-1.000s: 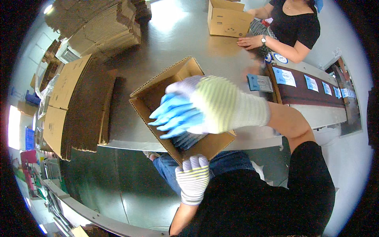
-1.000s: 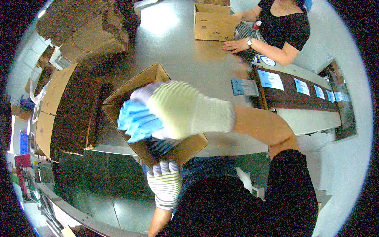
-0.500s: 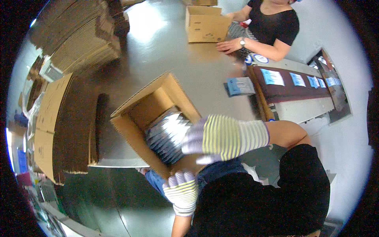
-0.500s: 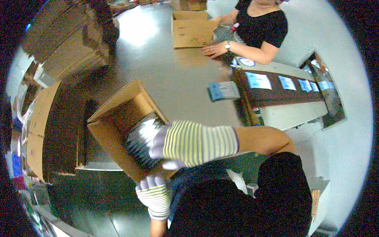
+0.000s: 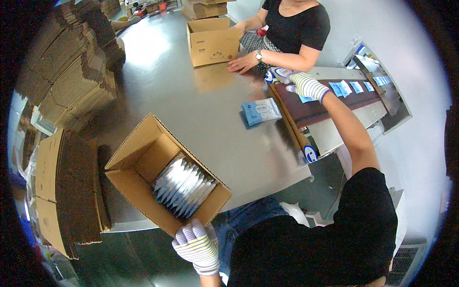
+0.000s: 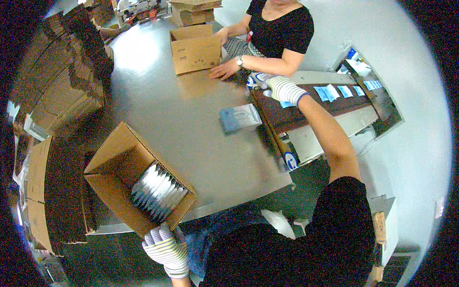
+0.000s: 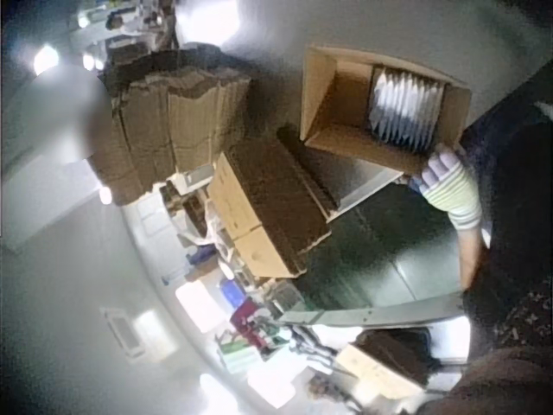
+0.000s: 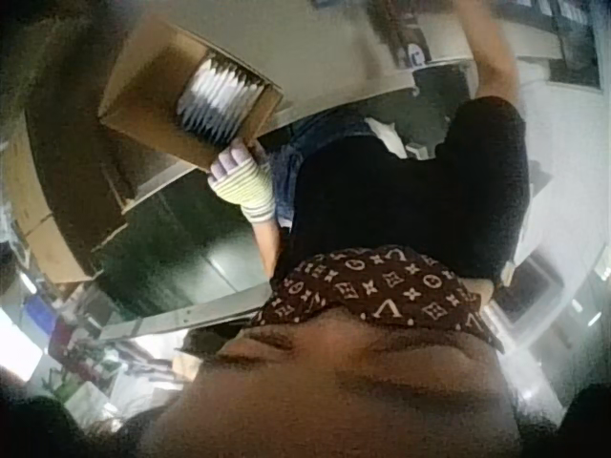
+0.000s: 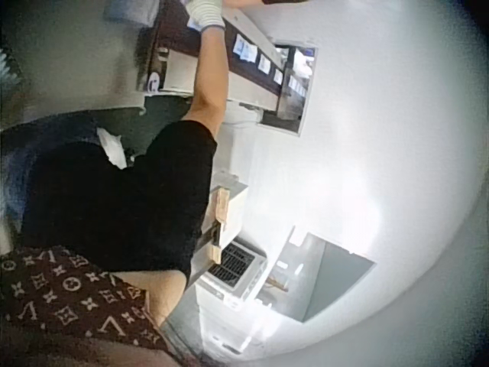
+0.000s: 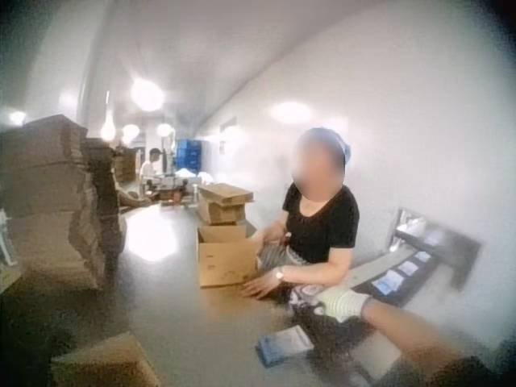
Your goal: The person picks up stacks of face masks from a production line and places them into cardboard boxes by hand.
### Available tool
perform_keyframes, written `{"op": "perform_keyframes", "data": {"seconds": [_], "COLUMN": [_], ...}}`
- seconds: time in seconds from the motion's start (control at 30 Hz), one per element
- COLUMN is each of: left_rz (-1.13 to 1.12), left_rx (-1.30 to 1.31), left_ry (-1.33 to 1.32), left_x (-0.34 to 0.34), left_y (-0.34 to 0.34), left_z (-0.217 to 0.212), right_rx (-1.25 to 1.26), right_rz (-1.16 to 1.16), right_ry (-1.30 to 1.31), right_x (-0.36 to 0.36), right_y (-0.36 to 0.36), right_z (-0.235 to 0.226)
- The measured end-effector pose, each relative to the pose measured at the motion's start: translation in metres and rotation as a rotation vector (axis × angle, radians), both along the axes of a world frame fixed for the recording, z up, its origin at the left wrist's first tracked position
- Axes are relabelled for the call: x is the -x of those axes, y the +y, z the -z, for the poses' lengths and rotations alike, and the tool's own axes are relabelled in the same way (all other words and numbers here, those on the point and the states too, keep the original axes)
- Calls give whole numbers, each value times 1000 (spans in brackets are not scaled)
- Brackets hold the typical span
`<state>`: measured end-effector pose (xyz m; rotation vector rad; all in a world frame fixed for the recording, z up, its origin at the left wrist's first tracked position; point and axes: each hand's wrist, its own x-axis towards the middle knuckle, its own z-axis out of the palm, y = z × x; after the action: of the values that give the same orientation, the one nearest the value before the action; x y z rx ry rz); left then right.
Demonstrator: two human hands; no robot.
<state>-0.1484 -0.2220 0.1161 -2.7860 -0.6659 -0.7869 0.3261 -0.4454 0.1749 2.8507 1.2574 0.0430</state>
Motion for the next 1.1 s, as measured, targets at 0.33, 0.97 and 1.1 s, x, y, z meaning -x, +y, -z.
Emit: {"op": "perform_keyframes", "data": {"seconds": [0.33, 0.97, 1.1], "left_rz": [-16, -40, -32], "left_rx": [12, 19, 47], "left_ry": [-21, 1, -18], "left_x": [-3, -4, -8], "left_y": [-5, -8, -11], "left_z": [-4, -5, -11], "right_rx": [23, 159, 334], "right_rz": [-22, -77, -187], "right_ry": [136, 239, 308], "right_x": [-34, -34, -44], "right_y": [9, 63, 70], "right_z": [49, 24, 25]}}
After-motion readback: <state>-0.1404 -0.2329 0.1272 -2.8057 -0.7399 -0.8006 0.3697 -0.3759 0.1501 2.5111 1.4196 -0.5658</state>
